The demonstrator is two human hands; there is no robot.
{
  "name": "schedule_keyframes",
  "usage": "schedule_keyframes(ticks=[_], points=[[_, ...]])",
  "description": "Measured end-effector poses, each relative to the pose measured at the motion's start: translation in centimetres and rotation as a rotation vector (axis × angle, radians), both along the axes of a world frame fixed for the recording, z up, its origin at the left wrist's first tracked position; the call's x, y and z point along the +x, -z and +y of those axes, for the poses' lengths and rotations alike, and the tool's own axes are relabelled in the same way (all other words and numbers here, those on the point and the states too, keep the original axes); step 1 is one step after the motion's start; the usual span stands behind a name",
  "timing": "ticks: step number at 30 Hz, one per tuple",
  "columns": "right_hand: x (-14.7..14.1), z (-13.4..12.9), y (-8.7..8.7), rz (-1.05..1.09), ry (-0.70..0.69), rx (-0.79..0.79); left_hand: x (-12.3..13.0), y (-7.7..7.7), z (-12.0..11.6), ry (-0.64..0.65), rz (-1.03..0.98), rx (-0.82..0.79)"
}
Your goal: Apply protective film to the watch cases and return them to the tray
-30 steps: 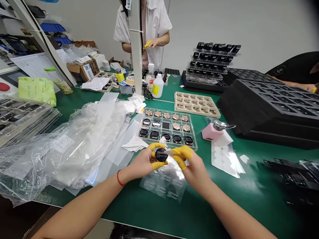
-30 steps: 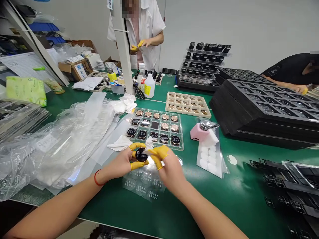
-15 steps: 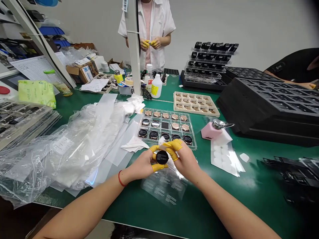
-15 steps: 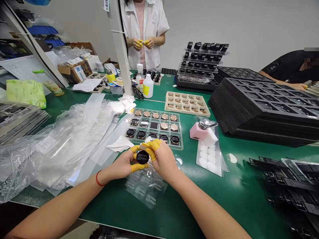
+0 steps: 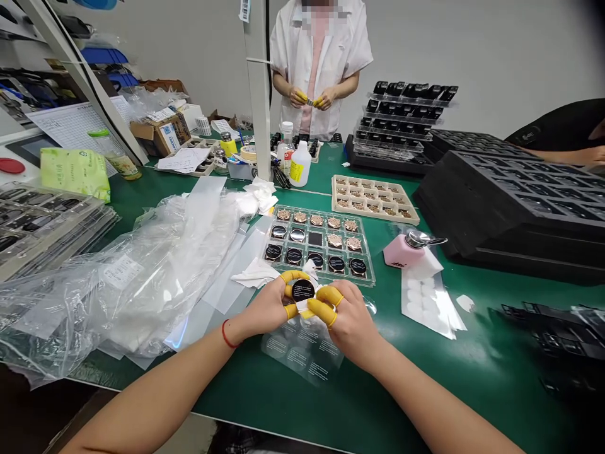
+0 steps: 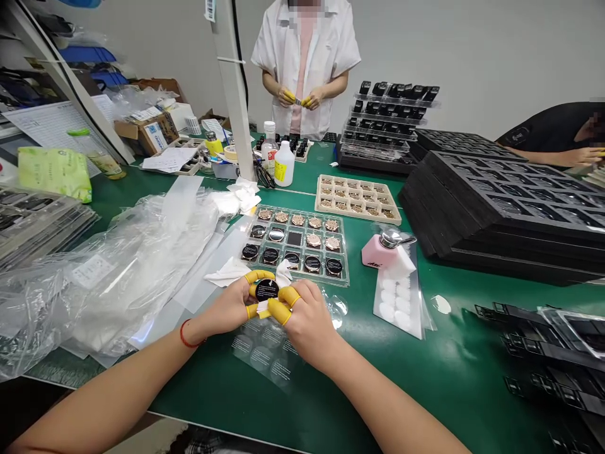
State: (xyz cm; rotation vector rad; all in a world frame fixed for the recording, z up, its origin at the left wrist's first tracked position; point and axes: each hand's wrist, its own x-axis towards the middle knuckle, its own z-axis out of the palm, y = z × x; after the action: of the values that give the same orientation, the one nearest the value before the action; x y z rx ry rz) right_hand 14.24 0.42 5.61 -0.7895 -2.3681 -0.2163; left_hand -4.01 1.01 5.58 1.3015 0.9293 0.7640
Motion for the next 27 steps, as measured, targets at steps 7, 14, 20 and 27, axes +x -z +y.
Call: schedule_keyframes(ticks=[7,14,20,27], points=[[-0.3,-0.6,0.6,0.005,0.048,-0.026,-0.2,0.4,0.0,-0.022,-0.009,0.013],[-0.9,-1.1,1.1,0.133,0.053,-0.129,-0.3,-0.1,0.2,-0.032,0.002,0.051],[0.9,0.2,-1.1,0.437,0.124,-0.379,-0.2,-0.8,0.1,-0.007,0.003,0.015],[0.7,-0.1,-1.9,0.076,0.064,-0.182,-0.4,-0.7,0.0,0.029,0.009,0.018]])
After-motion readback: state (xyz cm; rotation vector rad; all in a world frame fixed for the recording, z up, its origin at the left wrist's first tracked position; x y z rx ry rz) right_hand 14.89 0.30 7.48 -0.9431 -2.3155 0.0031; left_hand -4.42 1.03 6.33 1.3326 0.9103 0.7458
